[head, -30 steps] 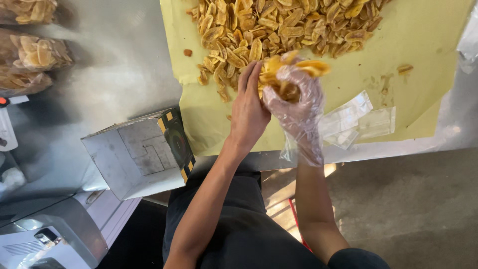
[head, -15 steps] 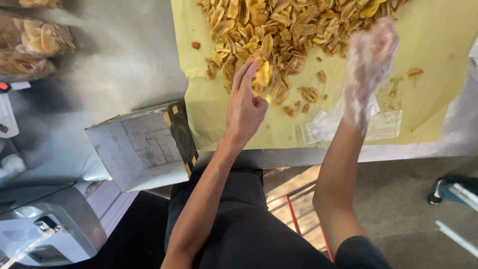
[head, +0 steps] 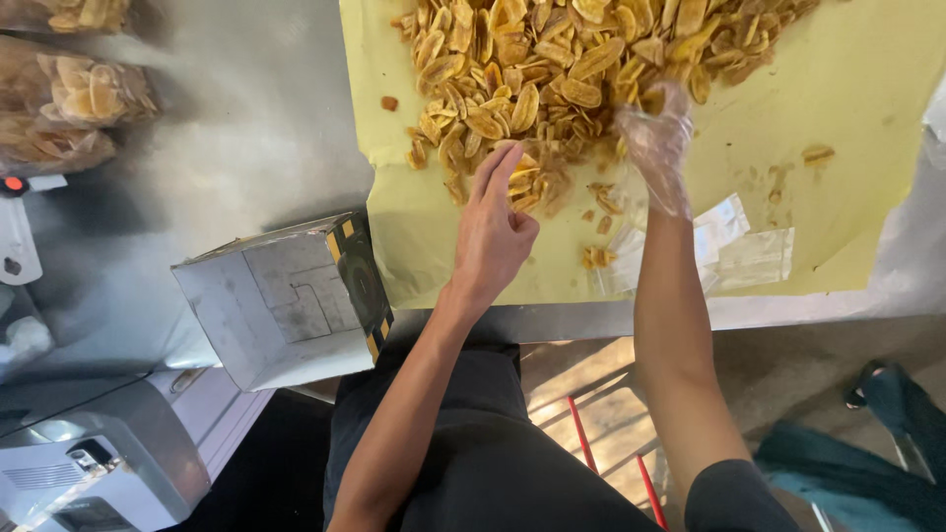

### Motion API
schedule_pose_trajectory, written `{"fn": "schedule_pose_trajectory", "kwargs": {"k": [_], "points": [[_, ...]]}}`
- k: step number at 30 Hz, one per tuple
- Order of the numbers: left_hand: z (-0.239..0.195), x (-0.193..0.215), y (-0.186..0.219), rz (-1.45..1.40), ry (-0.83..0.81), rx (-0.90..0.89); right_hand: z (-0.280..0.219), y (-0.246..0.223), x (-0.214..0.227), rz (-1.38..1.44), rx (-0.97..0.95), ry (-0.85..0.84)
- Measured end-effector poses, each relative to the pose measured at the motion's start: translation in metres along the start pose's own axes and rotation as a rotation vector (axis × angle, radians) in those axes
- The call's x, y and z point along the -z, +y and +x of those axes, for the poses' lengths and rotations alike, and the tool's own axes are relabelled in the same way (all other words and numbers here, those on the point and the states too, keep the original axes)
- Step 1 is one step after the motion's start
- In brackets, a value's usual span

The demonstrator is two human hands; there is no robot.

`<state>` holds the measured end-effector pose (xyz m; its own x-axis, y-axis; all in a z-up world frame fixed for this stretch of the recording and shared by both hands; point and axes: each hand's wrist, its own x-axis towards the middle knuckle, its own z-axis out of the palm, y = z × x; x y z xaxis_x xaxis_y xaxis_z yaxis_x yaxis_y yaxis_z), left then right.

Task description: The person scoops dried banana chips from a large pile on a yellow sheet into small clear plastic bags. They then place each filled bag into a cardboard box. The process is repeated multiple times throughout the clip.

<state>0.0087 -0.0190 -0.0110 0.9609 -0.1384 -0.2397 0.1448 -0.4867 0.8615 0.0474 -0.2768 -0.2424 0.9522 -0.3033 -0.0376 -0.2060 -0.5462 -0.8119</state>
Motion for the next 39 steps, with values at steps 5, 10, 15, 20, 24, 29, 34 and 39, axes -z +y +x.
{"fn": "schedule_pose_trajectory", "kwargs": {"k": [5,10,15,20,24,29,34,39], "points": [[-0.002,-0.008,-0.007,0.080,0.016,-0.072,-0.033,-0.037,0.025,0.705,-0.474,0.078],[-0.004,-0.018,-0.011,0.139,0.017,-0.124,-0.061,-0.091,0.050,0.975,-0.472,0.329],[-0.008,-0.023,-0.006,0.117,-0.028,-0.030,-0.097,-0.175,0.058,0.635,-0.132,0.411],[-0.012,-0.028,-0.006,0.191,0.118,-0.161,-0.115,-0.224,0.069,0.179,0.309,0.048],[-0.016,-0.021,-0.010,0.000,0.056,-0.026,-0.114,-0.237,0.074,0.344,0.204,-0.036],[-0.025,-0.009,-0.008,-0.035,0.053,0.016,-0.100,-0.229,0.087,0.006,0.205,0.182],[-0.027,0.000,-0.002,-0.028,0.061,-0.036,-0.101,-0.212,0.079,-0.220,0.325,0.015],[-0.041,0.012,0.006,-0.007,0.002,-0.072,-0.110,-0.204,0.065,0.138,-0.035,-0.218]]}}
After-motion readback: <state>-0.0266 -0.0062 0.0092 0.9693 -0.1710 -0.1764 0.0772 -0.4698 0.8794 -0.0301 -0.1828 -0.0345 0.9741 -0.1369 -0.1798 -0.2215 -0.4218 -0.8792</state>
